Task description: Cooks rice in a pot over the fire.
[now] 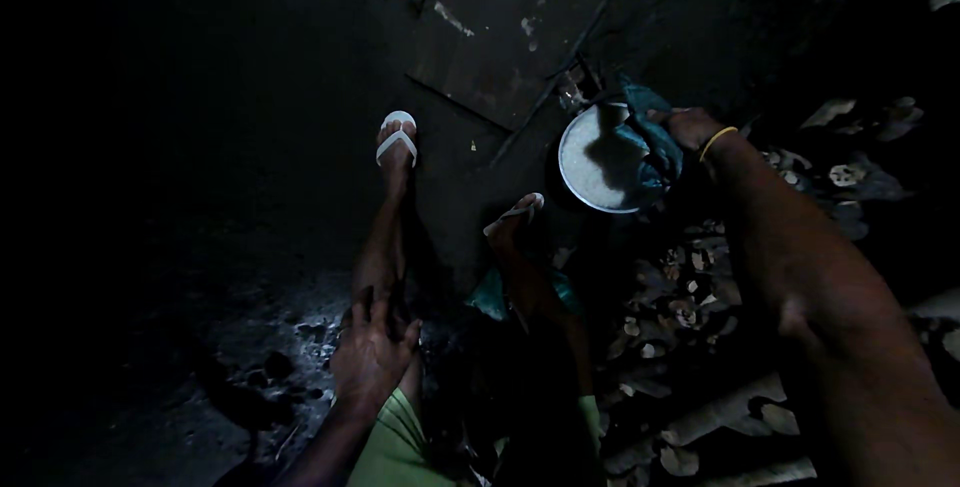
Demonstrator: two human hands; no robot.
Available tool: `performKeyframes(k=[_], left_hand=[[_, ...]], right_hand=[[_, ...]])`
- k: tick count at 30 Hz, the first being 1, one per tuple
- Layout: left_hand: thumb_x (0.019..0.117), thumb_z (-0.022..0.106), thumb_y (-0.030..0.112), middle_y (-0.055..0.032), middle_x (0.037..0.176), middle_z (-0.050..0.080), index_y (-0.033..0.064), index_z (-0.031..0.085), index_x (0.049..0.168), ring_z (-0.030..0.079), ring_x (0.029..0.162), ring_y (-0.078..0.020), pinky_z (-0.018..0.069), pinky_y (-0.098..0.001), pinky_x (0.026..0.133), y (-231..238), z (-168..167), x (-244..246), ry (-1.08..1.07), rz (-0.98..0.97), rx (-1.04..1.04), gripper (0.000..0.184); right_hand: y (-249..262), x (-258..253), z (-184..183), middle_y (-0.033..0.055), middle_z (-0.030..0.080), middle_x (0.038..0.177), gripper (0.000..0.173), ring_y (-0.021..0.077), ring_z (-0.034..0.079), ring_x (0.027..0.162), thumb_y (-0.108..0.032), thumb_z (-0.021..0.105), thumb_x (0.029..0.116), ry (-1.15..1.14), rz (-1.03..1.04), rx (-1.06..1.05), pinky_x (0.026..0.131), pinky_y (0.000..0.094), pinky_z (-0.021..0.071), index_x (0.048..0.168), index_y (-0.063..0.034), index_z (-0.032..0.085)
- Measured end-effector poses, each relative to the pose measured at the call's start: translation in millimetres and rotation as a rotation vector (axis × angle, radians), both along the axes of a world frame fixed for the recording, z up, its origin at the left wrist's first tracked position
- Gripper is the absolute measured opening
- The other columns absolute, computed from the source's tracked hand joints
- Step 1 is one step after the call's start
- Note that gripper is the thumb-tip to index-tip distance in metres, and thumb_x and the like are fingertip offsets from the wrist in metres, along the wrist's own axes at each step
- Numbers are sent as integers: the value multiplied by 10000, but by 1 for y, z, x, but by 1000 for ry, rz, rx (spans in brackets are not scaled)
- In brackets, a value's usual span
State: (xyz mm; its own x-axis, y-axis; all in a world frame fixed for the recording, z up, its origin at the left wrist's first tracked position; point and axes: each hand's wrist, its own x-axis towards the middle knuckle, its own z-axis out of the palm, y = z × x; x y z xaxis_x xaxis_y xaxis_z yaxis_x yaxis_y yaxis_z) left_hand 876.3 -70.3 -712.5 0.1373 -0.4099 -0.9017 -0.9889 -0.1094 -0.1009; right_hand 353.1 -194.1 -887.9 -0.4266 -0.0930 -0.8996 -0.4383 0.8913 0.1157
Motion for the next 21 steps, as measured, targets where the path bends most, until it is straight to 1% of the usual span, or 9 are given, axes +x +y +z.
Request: performKeyframes(k=[3, 6, 9, 11, 12, 14, 18, 21], left_hand=[[843, 751, 532, -191, 1544, 477, 167, 508, 1515, 614, 1205, -475, 552, -634, 829, 2, 0, 0, -2, 0, -12, 802], [836, 751, 539, -192, 1540, 480, 173, 519, 1504, 617, 1201, -476, 551, -637, 820, 3, 0, 0, -1, -1, -25, 796], [829, 758, 529, -196, 1529, 489, 154, 538, 1487, 605, 1217, -477, 548, -640, 819, 3, 0, -1, 2, -6, -41, 789], [843, 747, 528, -187, 1551, 469, 157, 508, 1513, 584, 1255, -474, 544, -645, 845, 0, 0, -2, -9, -9, -14, 803], [845, 743, 528, -184, 1553, 467, 158, 505, 1517, 591, 1246, -472, 544, -647, 840, 0, 1, -2, -9, -13, -11, 804], [839, 745, 524, -191, 1537, 483, 156, 536, 1489, 617, 1200, -475, 550, -641, 812, 1, 0, -2, -1, -20, -30, 776], [839, 761, 537, -202, 1545, 470, 154, 547, 1474, 613, 1209, -479, 554, -636, 833, -1, 0, -4, -12, -15, -10, 772], [837, 770, 522, -204, 1538, 478, 152, 553, 1469, 618, 1193, -486, 552, -643, 826, -2, 1, -7, -24, -11, -8, 764]], right_hand=[[2, -10, -4, 259, 607, 1356, 580, 414, 552, 1295, -512, 495, 1061, -3, 84, 15, 1088, 636, 393, 1335, -19, 630], [1, -11, -1, 265, 596, 1372, 594, 417, 544, 1308, -511, 496, 1059, -3, 77, 4, 1100, 629, 387, 1353, -9, 617], [-1, -9, 3, 252, 589, 1385, 592, 396, 545, 1311, -510, 487, 1063, -7, 46, 4, 1100, 613, 397, 1375, -19, 598], [-2, -10, 1, 255, 580, 1395, 590, 395, 537, 1318, -498, 493, 1064, -8, 32, 7, 1106, 606, 389, 1376, -7, 594], [-2, -12, -1, 255, 581, 1392, 584, 394, 538, 1313, -491, 495, 1066, -6, 30, 4, 1105, 604, 390, 1369, -2, 597], [-1, -15, -4, 260, 587, 1383, 576, 402, 542, 1309, -484, 500, 1066, 2, 37, -5, 1102, 612, 389, 1351, 5, 609], [0, -25, -13, 259, 591, 1384, 611, 416, 536, 1320, -528, 492, 1055, -13, 80, 7, 1103, 637, 382, 1358, -12, 614], [-1, -26, -15, 256, 591, 1382, 595, 405, 541, 1316, -517, 498, 1057, -20, 84, 7, 1105, 626, 386, 1354, -15, 614]])
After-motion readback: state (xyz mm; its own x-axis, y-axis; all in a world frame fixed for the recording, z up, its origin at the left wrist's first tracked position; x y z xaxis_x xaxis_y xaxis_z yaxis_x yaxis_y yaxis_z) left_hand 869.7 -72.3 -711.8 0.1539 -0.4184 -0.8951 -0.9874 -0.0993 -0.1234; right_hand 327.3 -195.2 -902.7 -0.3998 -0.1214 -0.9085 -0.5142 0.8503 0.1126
